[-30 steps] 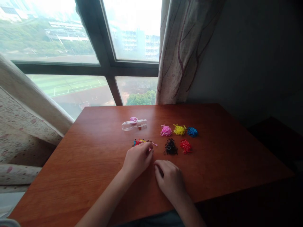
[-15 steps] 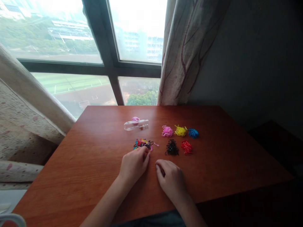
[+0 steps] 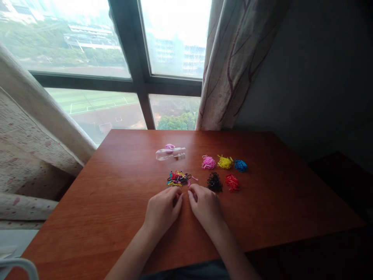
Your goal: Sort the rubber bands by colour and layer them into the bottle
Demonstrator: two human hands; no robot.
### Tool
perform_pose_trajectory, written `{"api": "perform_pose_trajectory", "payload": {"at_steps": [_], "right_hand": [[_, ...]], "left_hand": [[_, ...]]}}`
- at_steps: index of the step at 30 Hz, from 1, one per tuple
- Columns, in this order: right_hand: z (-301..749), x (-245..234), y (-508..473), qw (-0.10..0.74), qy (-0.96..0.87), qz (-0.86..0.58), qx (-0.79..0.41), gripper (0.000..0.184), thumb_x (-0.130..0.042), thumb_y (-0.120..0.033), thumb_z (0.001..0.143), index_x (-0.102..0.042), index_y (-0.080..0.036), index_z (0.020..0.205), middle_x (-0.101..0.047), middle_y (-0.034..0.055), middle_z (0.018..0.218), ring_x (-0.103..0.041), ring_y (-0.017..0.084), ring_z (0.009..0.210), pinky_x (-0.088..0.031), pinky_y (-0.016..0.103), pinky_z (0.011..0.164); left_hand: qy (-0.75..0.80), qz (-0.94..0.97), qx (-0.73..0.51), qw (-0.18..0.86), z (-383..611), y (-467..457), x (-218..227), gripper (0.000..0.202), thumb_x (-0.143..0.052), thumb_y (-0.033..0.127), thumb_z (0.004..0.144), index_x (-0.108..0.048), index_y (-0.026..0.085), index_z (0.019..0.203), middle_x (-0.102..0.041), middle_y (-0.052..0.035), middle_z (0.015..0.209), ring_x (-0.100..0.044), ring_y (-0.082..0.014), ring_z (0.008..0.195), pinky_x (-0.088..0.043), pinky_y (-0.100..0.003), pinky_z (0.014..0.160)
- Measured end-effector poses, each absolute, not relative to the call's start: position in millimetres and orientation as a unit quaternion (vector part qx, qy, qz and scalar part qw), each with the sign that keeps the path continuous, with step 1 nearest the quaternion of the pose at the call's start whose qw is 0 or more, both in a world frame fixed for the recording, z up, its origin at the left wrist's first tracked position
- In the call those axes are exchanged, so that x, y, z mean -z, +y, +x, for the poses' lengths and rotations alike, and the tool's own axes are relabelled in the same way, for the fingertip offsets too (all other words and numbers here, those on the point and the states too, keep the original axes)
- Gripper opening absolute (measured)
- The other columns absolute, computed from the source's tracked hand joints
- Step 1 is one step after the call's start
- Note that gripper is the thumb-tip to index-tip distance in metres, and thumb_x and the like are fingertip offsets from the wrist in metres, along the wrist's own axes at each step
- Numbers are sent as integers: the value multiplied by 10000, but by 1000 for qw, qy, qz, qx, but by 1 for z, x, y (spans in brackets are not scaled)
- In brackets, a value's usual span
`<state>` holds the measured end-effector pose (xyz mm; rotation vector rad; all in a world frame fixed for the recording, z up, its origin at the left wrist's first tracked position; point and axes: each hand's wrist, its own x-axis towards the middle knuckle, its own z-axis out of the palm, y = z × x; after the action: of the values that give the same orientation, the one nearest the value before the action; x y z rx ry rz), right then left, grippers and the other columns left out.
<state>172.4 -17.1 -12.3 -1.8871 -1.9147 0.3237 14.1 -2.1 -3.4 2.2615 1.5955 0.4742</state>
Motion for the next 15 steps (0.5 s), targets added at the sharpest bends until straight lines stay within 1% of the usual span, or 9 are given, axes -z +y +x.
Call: {"api": "perform_pose_trajectory", "payload": {"at_steps": [4, 10, 15], "right_hand": [[167, 8, -11, 210, -709, -661, -126, 77, -560, -215, 902, -630, -244, 886, -705, -15, 794, -651, 159, 741, -322, 252, 627], [158, 4, -3, 201, -736, -630, -141, 93, -570, -219, 890, -644, -262, 927, -726, -19, 867, -665, 167, 795, -338, 253, 644], [153, 3, 0, 188, -733, -639, -138, 92, -555, -232, 896, -642, -262, 895, -724, -18, 851, -661, 165, 769, -331, 254, 624]], "left_hand": [[574, 780, -181, 170, 9, -4, 4, 154, -481, 323, 916, -599, 234, 871, -688, 14, 798, -635, -159, 724, -369, -260, 636], [592, 762, -195, 175, 5, -5, 4, 152, -496, 335, 910, -608, 247, 856, -679, 31, 764, -636, -154, 718, -366, -255, 634], [593, 761, -191, 178, 7, -5, 1, 155, -499, 335, 905, -617, 251, 852, -686, 32, 772, -639, -154, 715, -363, -250, 625]]}}
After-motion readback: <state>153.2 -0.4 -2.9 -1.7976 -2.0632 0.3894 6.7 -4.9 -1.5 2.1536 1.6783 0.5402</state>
